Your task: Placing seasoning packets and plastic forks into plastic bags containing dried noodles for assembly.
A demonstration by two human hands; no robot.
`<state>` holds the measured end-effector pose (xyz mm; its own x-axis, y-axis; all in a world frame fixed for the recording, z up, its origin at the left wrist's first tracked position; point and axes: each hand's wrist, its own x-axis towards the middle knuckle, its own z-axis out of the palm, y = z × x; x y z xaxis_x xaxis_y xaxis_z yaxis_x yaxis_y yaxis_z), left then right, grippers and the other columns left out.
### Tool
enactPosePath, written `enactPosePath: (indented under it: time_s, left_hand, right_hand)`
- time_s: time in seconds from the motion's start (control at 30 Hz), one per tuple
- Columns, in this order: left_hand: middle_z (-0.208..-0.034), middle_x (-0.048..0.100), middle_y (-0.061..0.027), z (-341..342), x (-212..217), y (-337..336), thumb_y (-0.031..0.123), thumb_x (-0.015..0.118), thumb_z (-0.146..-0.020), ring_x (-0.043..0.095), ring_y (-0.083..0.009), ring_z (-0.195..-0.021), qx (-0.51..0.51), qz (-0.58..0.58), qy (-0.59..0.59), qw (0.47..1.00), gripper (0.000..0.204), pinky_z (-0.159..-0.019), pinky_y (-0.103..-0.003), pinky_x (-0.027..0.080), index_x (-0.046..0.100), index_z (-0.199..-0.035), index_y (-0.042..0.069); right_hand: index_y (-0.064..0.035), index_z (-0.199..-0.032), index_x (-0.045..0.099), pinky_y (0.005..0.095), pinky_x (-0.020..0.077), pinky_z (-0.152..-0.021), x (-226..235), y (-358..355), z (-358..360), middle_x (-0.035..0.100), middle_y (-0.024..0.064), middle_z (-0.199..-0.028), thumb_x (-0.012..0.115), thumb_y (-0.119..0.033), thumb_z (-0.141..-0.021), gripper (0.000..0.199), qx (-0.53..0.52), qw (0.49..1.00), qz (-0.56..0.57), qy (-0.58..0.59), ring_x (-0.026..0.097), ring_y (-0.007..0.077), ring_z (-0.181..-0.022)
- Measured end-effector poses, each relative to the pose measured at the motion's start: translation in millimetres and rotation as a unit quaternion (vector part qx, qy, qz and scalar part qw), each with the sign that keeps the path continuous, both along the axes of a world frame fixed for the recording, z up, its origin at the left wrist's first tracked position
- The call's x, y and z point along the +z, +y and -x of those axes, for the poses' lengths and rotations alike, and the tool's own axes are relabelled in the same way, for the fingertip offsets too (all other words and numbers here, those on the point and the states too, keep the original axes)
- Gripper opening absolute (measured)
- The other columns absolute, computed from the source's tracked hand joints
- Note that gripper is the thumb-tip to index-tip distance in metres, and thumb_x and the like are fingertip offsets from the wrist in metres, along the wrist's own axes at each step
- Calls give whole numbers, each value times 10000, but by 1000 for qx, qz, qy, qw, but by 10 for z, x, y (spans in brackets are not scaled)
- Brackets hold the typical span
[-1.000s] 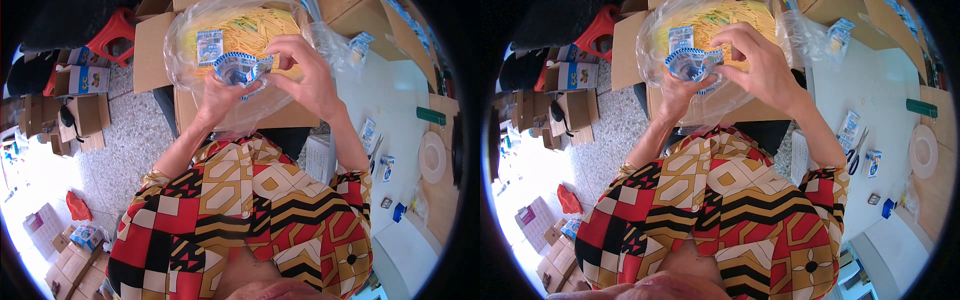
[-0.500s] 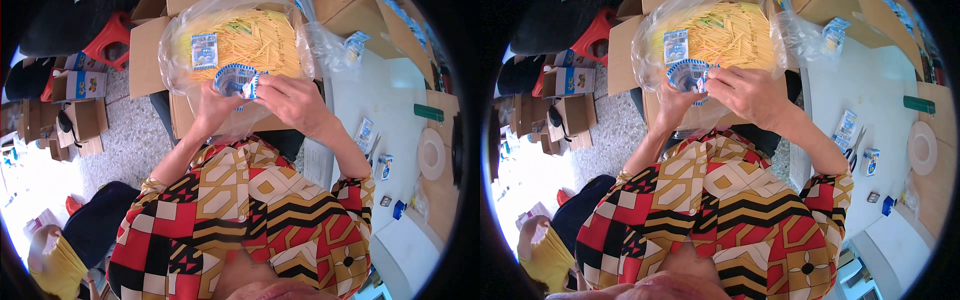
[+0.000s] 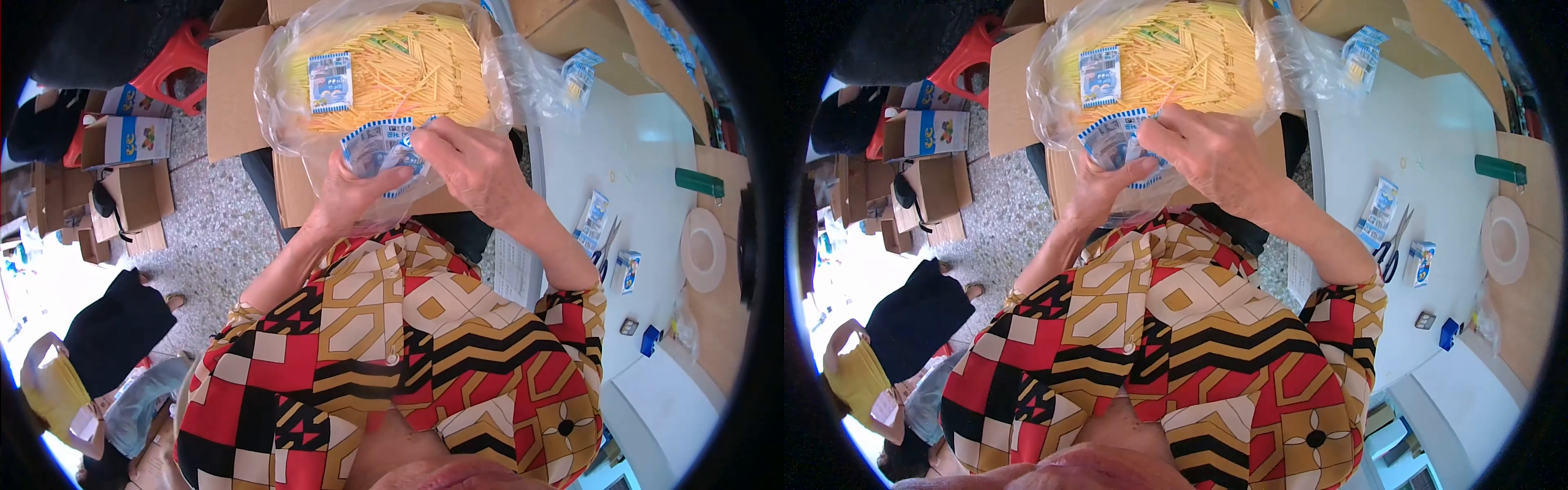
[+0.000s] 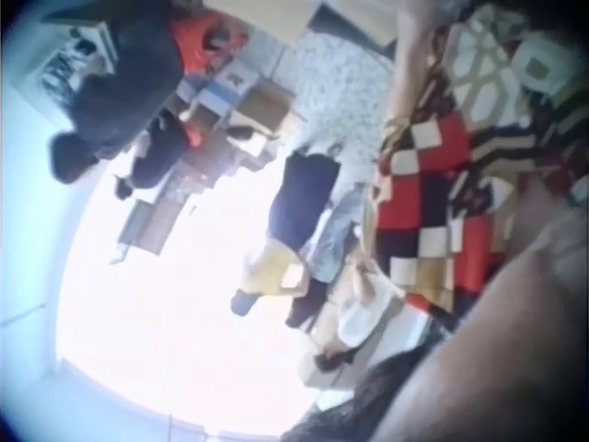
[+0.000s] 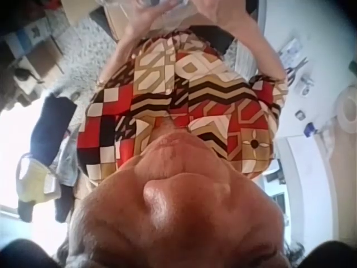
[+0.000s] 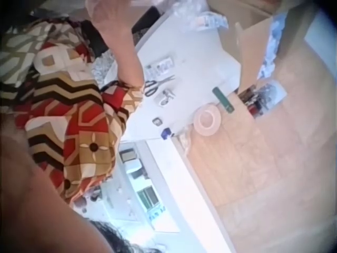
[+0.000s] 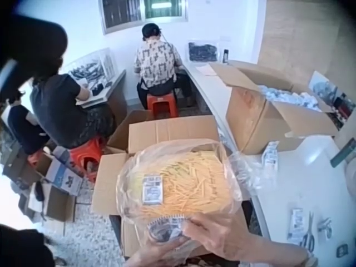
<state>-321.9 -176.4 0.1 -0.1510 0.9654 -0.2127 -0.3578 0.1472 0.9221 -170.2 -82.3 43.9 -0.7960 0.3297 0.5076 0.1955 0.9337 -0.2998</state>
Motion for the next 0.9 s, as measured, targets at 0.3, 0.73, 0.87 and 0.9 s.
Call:
enactPosePath:
  time_s: [0.3, 0.73, 0.87, 0.9]
  left_hand:
    - [-883, 633, -15, 2, -212, 215, 4, 680, -732, 588, -87, -784, 49, -21, 111, 992, 272, -700, -240, 498, 604, -992, 33]
    - [-855, 621, 17, 550, 855, -1279, 52, 683, -725, 521, -36, -770, 50, -231, 22, 971, 280, -670, -216, 460, 603, -993, 35]
    - [-853, 623, 15, 811, 1170, -1574, 82, 725, -710, 534, -51, -778, 93, -217, -35, 971, 305, -692, -218, 469, 602, -981, 16]
    - [-865, 625, 13, 825, 1206, -1642, 95, 738, -706, 539, -55, -788, 80, -211, -32, 974, 324, -703, -219, 472, 598, -986, 11]
  right_hand:
    - [-55, -871, 544, 312, 477, -541, 48, 108, 2, 557, 69, -830, 639, -85, -756, 152, -5, 999, 14, -50, 591, 233, -650]
    - [-18, -857, 514, 424, 428, -583, 1722, -1841, 845, 512, 141, -782, 594, -59, -774, 122, -77, 987, 41, -137, 544, 341, -702]
    - [-18, -868, 512, 421, 429, -592, 1867, -1981, 1100, 524, 148, -790, 601, -47, -763, 141, -50, 990, 12, -134, 551, 347, -718]
    - [-18, -868, 512, 421, 429, -592, 1898, -2044, 1123, 524, 148, -790, 601, -47, -763, 141, -41, 990, 8, -131, 551, 347, -718]
